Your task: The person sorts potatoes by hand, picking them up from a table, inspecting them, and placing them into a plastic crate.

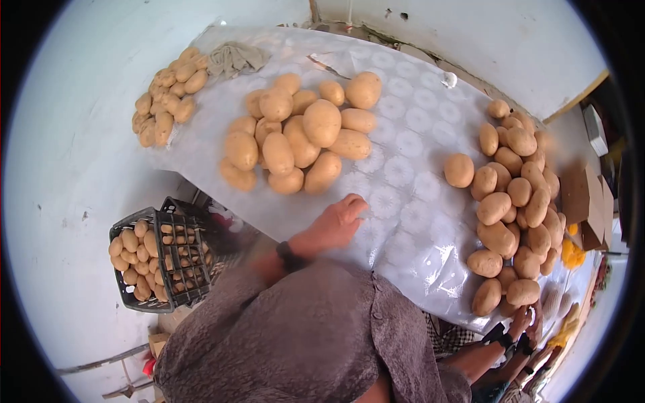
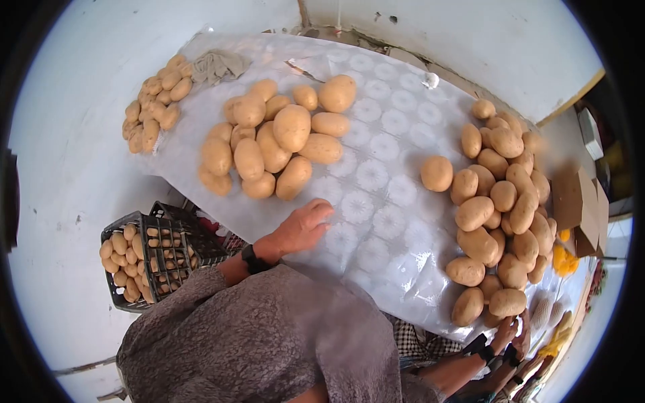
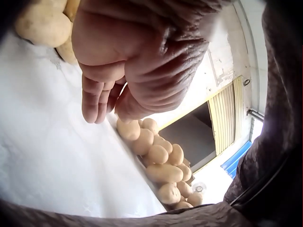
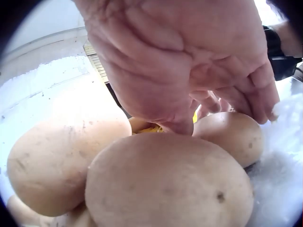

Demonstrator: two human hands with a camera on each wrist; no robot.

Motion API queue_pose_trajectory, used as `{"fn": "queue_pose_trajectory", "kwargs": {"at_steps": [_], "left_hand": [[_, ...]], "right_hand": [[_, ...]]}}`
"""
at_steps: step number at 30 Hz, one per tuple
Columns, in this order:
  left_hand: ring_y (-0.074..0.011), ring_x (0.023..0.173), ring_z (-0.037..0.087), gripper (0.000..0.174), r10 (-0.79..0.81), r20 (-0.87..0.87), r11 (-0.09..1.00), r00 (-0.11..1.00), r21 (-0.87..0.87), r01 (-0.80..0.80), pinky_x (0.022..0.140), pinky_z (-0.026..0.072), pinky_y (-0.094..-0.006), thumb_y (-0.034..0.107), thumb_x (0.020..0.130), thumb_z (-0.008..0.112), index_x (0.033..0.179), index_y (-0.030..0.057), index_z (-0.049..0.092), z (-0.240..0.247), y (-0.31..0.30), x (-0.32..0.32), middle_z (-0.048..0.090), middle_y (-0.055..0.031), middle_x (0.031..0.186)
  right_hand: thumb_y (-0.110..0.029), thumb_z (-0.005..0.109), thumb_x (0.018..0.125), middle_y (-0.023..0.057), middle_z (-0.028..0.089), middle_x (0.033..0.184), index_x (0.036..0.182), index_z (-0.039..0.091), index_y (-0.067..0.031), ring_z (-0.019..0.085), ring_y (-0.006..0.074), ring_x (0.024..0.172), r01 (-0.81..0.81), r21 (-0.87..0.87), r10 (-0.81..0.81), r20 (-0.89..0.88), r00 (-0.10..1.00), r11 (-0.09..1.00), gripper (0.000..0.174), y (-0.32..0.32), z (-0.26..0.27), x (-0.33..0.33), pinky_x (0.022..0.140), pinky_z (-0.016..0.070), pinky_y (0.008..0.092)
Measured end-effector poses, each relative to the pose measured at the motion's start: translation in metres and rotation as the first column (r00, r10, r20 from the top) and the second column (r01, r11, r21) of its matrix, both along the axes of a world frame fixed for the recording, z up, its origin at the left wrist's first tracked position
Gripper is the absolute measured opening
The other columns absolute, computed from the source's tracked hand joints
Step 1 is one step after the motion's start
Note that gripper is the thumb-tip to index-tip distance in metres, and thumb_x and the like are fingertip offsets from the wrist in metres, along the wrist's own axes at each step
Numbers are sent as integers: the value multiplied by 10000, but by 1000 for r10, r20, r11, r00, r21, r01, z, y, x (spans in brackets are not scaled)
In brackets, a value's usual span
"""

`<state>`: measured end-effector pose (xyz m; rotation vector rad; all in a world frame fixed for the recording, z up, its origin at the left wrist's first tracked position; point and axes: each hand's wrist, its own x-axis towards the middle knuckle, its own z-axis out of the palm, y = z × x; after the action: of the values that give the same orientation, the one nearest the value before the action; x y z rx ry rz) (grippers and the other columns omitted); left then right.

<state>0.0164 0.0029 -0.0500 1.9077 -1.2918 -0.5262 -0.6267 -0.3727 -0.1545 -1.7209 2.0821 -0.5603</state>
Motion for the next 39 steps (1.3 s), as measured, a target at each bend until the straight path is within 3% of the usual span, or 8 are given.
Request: {"fn": "queue_pose_trajectory", "kwargs": {"at_steps": [1,5,7,11,26,30,35,39], "left_hand": [[-355,934,596,291,91,119,995,989,-62,-84,808,497,-380,13,806,622,1086,1,544,2,4,5,561,-165,1084],[-413,970,563,359,436,267,885,859,-301,-355,837,480,-418,26,782,646,1122,-1,536,8,20,29,547,-205,1080],[-412,1012,541,396,543,305,832,782,-318,-454,866,464,-425,43,775,658,1144,2,524,11,30,42,528,-209,1112],[-407,1125,467,547,754,411,651,513,-359,-669,956,408,-439,110,760,700,1238,9,454,15,42,68,449,-223,1226],[-399,1183,453,734,837,176,538,519,-85,-839,1022,387,-434,176,767,720,1369,-2,338,5,29,104,419,-249,1275],[-344,1199,450,687,838,25,538,545,-207,-817,1027,379,-422,148,785,698,1363,16,351,-5,44,107,416,-216,1302],[-215,1178,504,567,340,-791,567,508,-258,-782,987,425,-340,65,841,602,1359,2,382,22,52,95,492,-149,1294],[-221,1182,508,556,150,-846,656,512,-303,-692,983,438,-349,65,853,546,1373,-12,366,35,49,81,485,-148,1307]], "right_hand": [[-178,549,909,247,655,902,1123,605,-9,650,376,780,-595,-245,354,-612,707,765,278,0,-6,-6,633,515,436],[-291,551,941,284,646,1015,1204,591,-27,628,432,898,-421,155,414,-649,639,894,374,15,26,28,801,500,466],[-362,514,954,257,663,1021,1190,615,-52,642,413,884,-44,102,89,-496,864,994,402,34,52,65,792,509,452],[-377,505,957,248,666,1023,1180,624,-57,644,406,891,-13,5,13,-489,872,1000,408,36,85,99,791,510,448],[-356,546,944,174,689,1016,1084,680,-48,664,355,872,-108,-474,-50,-308,950,874,364,106,175,260,759,523,408],[-270,575,944,166,696,968,1073,671,-7,668,314,844,-234,-517,97,-279,955,823,308,115,157,289,771,523,388],[-161,610,916,177,677,887,1062,644,27,637,254,753,-370,-424,415,14,910,827,240,140,142,340,720,510,339],[-79,664,851,200,674,877,1122,606,46,658,279,787,-511,-289,567,158,808,809,303,171,166,392,729,524,345]]}}
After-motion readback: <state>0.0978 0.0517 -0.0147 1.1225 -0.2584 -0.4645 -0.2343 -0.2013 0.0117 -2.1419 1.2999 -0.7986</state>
